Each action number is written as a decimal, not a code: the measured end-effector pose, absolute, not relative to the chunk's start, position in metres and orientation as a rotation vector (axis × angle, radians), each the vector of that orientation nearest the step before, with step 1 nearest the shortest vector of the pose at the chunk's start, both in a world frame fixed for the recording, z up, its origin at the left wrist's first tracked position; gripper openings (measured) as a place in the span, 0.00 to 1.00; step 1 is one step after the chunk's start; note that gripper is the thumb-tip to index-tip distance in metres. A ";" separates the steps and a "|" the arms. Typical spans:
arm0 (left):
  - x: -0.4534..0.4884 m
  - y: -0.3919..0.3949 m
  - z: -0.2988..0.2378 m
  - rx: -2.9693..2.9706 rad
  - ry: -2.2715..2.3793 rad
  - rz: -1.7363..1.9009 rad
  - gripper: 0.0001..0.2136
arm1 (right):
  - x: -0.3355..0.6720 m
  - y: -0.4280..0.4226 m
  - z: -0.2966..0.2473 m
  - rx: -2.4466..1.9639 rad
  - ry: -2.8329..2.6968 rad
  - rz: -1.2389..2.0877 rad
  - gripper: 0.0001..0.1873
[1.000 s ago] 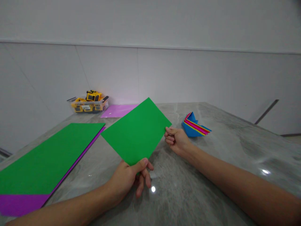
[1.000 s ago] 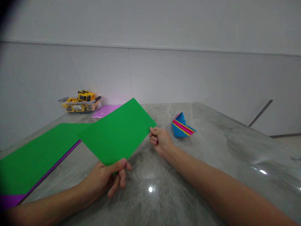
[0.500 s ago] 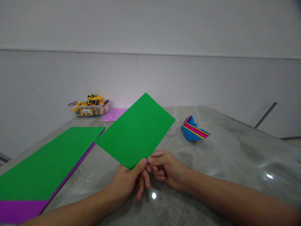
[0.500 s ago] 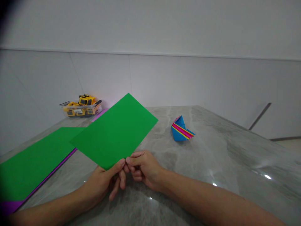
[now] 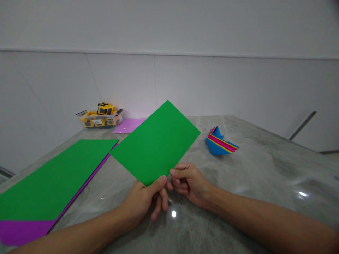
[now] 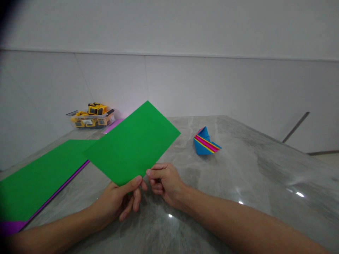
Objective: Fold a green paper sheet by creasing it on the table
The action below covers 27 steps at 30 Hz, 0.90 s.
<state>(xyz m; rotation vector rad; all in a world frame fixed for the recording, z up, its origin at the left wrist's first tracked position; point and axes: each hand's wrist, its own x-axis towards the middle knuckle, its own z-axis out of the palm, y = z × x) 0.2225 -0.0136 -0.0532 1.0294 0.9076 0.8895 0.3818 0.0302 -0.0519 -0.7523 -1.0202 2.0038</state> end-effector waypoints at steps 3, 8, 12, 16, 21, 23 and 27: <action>0.222 -0.014 -0.053 1.026 0.925 0.876 0.19 | 0.384 0.035 -0.051 -0.755 -0.986 1.973 0.17; 0.222 -0.016 -0.051 1.009 0.951 0.862 0.19 | 0.389 0.046 -0.050 -0.749 -0.928 1.930 0.18; 0.222 -0.016 -0.051 1.002 0.953 0.864 0.18 | 0.393 0.054 -0.049 -0.770 -0.924 1.880 0.19; 0.221 -0.015 -0.052 0.985 0.941 0.869 0.18 | 0.398 0.063 -0.048 -0.780 -0.922 1.830 0.19; 0.219 -0.015 -0.054 0.969 0.951 0.862 0.18 | 0.406 0.077 -0.047 -0.772 -0.912 1.754 0.18; 0.219 -0.015 -0.055 0.965 0.953 0.858 0.18 | 0.410 0.082 -0.046 -0.774 -0.905 1.736 0.18; 0.219 -0.015 -0.054 0.957 0.950 0.851 0.17 | 0.417 0.092 -0.045 -0.771 -0.888 1.705 0.17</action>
